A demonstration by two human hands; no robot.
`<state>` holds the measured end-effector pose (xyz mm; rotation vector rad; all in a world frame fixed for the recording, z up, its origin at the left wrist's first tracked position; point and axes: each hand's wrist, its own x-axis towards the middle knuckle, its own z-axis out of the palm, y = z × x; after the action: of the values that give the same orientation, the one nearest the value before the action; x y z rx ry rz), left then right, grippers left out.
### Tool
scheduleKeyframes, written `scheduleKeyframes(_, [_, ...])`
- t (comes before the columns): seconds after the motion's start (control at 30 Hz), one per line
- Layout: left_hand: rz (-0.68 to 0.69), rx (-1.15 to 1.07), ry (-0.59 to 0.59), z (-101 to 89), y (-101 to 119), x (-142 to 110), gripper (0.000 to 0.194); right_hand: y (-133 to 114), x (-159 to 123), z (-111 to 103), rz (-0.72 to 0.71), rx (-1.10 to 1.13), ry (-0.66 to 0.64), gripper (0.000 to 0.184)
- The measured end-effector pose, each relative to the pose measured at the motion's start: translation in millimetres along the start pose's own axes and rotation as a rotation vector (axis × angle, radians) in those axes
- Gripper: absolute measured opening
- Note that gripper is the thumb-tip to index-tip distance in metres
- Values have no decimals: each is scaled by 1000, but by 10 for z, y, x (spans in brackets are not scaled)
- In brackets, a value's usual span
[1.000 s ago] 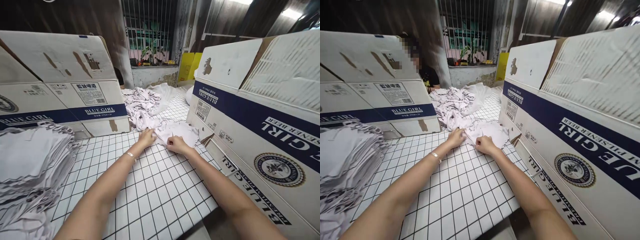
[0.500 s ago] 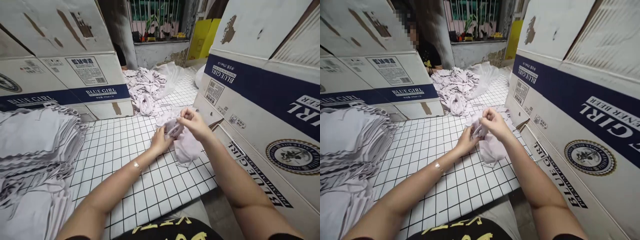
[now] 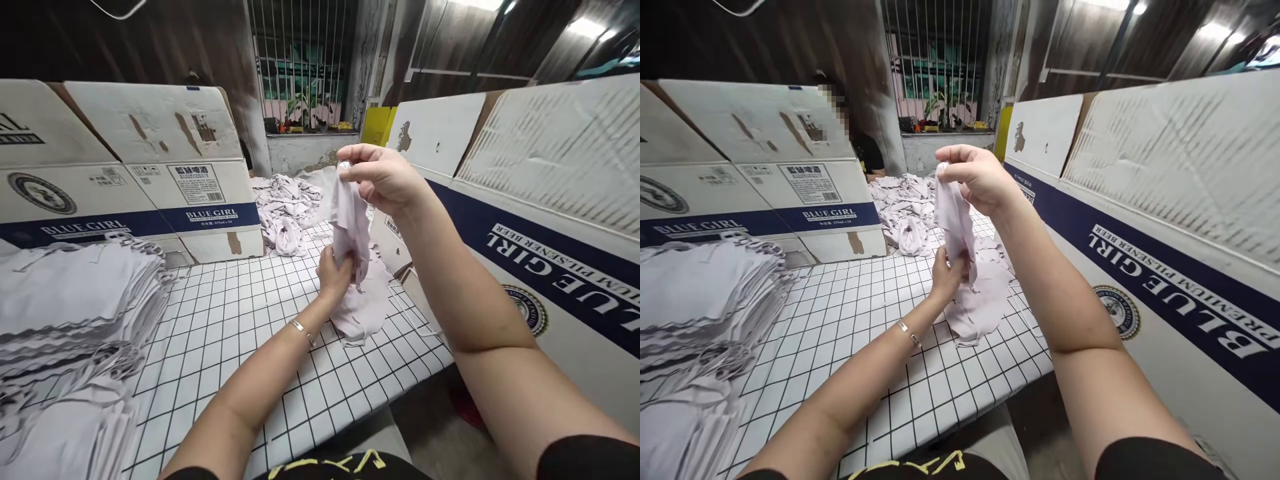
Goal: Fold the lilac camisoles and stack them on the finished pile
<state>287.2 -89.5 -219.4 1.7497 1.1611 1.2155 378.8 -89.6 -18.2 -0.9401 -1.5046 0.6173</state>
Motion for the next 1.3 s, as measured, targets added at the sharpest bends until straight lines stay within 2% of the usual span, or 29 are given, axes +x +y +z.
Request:
scheduleKeyframes(0.07, [-22,5,-29,-165,-15,52,16,-71,14,-23,-101,-164,20,16])
scheduleKeyframes(0.17, [-19,-49,30,-681,-66,213,20,-97,-70,-165,-208,-602,142,10])
scheduleKeyframes(0.2, [-44,-80,18,-904,-77,249,23,-66,-122,-218,-192,-767,180,12])
scheduleKeyframes(0.27, [-141,-134,-92,-1374,-93,260,25,71,-248,-282,-57,-1067,188,23])
scheduleKeyframes(0.33, [-228,-125,-231,-1807,-126,201,25,306,-397,-251,144,-1257,76,34])
scheduleKeyframes(0.4, [-267,18,-318,-2144,-204,109,26,604,-554,-117,310,-1321,-113,36])
scheduleKeyframes(0.5, [-281,440,-345,-2416,-396,-40,28,1049,-767,165,498,-1266,-413,34])
scheduleKeyframes(0.57, [-249,612,-356,-2463,-526,-162,23,1258,-870,321,593,-1213,-551,36])
scheduleKeyframes(0.63, [-200,671,-353,-2437,-622,-326,19,1355,-958,438,612,-1138,-596,38])
scheduleKeyframes(0.73, [-202,777,-305,-2308,-724,-649,42,1317,-1170,654,480,-890,-506,27])
scheduleKeyframes(0.8, [-171,804,-300,-2189,-787,-863,40,1248,-1404,886,372,-687,-509,24])
scheduleKeyframes(0.9, [-55,706,-313,-2047,-829,-1032,19,1222,-1771,1304,230,-470,-610,20])
scheduleKeyframes(1.0, [-96,440,-388,-2021,-722,-929,19,1330,-1905,1598,158,-261,-501,44])
scheduleKeyframes(1.07, [-157,207,-446,-2041,-600,-763,27,1428,-1820,1640,237,-95,-433,35])
scheduleKeyframes(1.13, [-163,95,-384,-2040,-519,-599,34,1504,-1655,1558,380,78,-385,19])
scheduleKeyframes(1.2, [-124,189,-366,-1985,-524,-491,32,1544,-1491,1402,490,227,-286,15])
scheduleKeyframes(1.3, [21,597,-589,-1826,-636,-459,18,1564,-1348,1171,606,393,-151,12])
